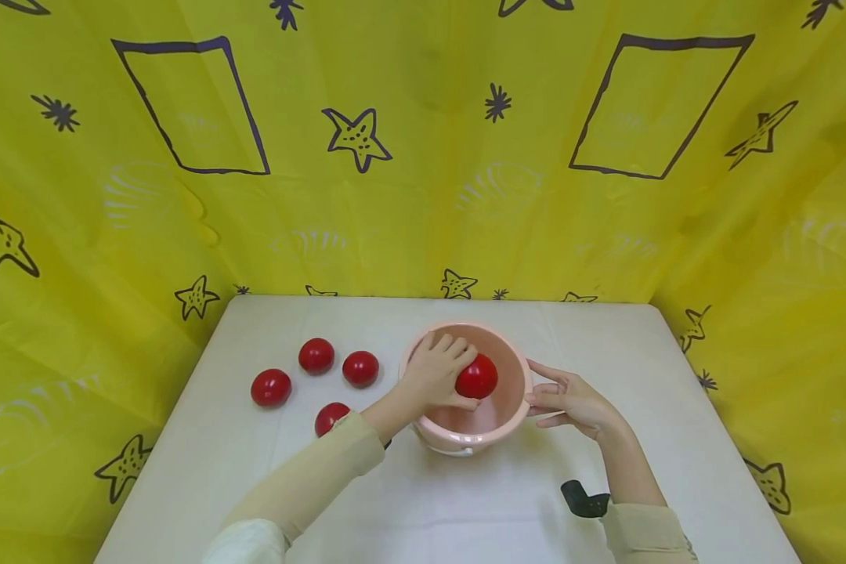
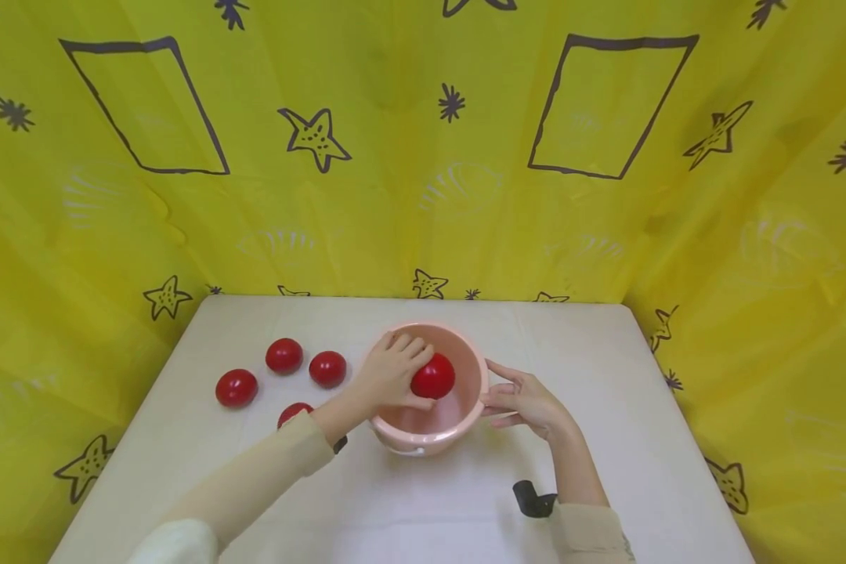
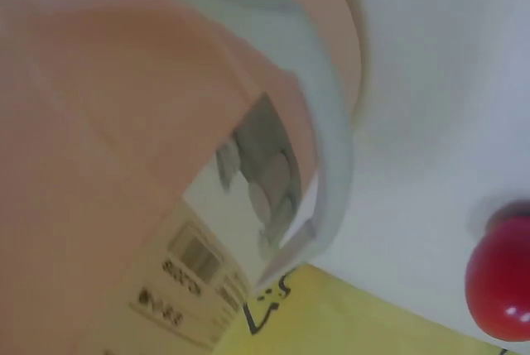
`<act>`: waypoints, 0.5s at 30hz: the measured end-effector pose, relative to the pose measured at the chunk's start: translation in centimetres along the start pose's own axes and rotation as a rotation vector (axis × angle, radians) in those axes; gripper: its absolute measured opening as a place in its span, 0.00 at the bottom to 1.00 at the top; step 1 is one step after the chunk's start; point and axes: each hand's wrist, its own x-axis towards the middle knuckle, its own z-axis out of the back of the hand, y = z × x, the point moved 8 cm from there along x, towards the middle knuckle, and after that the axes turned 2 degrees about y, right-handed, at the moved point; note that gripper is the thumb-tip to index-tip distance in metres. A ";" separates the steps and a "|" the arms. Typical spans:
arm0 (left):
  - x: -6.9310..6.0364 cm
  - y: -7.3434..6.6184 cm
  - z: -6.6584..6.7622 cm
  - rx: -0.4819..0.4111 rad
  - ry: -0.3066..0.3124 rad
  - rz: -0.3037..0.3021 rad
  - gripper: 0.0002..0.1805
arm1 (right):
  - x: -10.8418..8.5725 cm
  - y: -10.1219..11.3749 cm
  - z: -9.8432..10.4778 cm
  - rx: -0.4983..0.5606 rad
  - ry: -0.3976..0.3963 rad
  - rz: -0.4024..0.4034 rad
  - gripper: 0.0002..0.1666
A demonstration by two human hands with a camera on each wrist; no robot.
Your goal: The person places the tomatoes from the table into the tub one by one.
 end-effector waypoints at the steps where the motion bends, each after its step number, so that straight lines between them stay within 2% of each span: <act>1: 0.3 -0.3 -0.3 0.019 0.023 -0.014 0.43 | 0.0 0.0 0.0 -0.002 -0.003 -0.002 0.46; 8: 2.0 -2.0 -2.2 0.144 0.170 -0.085 0.44 | 0.1 -0.2 0.1 -0.001 -0.009 -0.006 0.46; 15: 3.0 -3.1 -3.8 0.317 0.257 -0.118 0.44 | 0.0 -0.2 0.1 0.001 -0.004 -0.010 0.46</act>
